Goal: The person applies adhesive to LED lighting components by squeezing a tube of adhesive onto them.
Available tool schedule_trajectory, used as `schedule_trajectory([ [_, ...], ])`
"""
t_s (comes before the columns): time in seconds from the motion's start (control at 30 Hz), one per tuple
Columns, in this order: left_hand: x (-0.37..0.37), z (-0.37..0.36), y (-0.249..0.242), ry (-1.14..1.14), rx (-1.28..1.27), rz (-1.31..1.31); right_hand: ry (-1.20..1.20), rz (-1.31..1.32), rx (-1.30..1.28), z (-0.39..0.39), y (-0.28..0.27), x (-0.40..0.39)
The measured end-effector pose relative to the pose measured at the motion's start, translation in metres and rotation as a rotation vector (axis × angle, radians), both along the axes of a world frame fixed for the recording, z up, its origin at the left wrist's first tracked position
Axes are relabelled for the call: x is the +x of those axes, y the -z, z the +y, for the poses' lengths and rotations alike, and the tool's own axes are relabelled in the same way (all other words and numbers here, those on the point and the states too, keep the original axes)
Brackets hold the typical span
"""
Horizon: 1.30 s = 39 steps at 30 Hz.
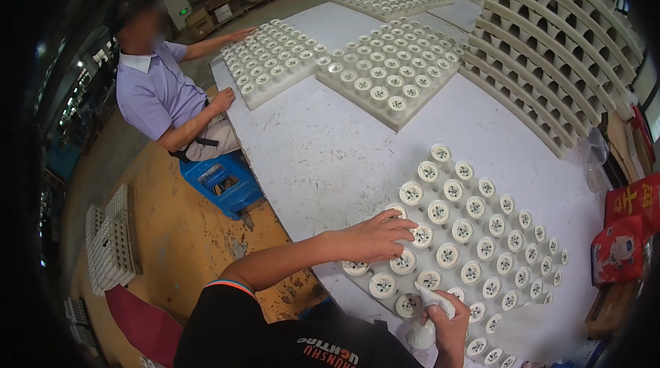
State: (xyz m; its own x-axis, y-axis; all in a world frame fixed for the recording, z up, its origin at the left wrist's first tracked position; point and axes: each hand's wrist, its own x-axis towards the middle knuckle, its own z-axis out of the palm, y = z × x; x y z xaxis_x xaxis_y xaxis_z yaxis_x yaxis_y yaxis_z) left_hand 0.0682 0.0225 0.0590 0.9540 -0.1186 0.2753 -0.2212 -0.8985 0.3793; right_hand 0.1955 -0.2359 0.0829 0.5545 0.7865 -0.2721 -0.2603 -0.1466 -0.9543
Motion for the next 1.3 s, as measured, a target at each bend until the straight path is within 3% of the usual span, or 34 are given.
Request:
schedule_trajectory([
  [0.4,-0.004,-0.004,0.007,-0.135,-0.019,-0.178,-0.017,0.075,0.023,-0.008,0.000,0.004],
  [0.6,-0.006,0.001,0.013,-0.125,-0.027,-0.054,0.018,0.064,0.012,-0.001,-0.004,0.002],
  [0.73,-0.004,0.005,0.000,0.012,-0.047,0.002,0.002,-0.019,-0.010,-0.006,-0.008,0.007],
  [0.87,0.017,0.013,0.007,0.149,-0.024,0.035,-0.064,-0.347,-0.204,-0.003,-0.039,0.010],
  [0.93,0.023,0.011,-0.012,0.161,-0.021,0.087,-0.112,-0.584,-0.217,0.002,-0.054,0.008],
  [1.07,0.017,0.004,-0.025,0.027,-0.011,0.162,-0.088,-0.632,-0.228,0.016,-0.056,0.001],
  [1.3,0.008,-0.010,-0.016,-0.105,-0.058,0.109,-0.216,-1.052,-0.285,0.033,-0.030,-0.005],
])
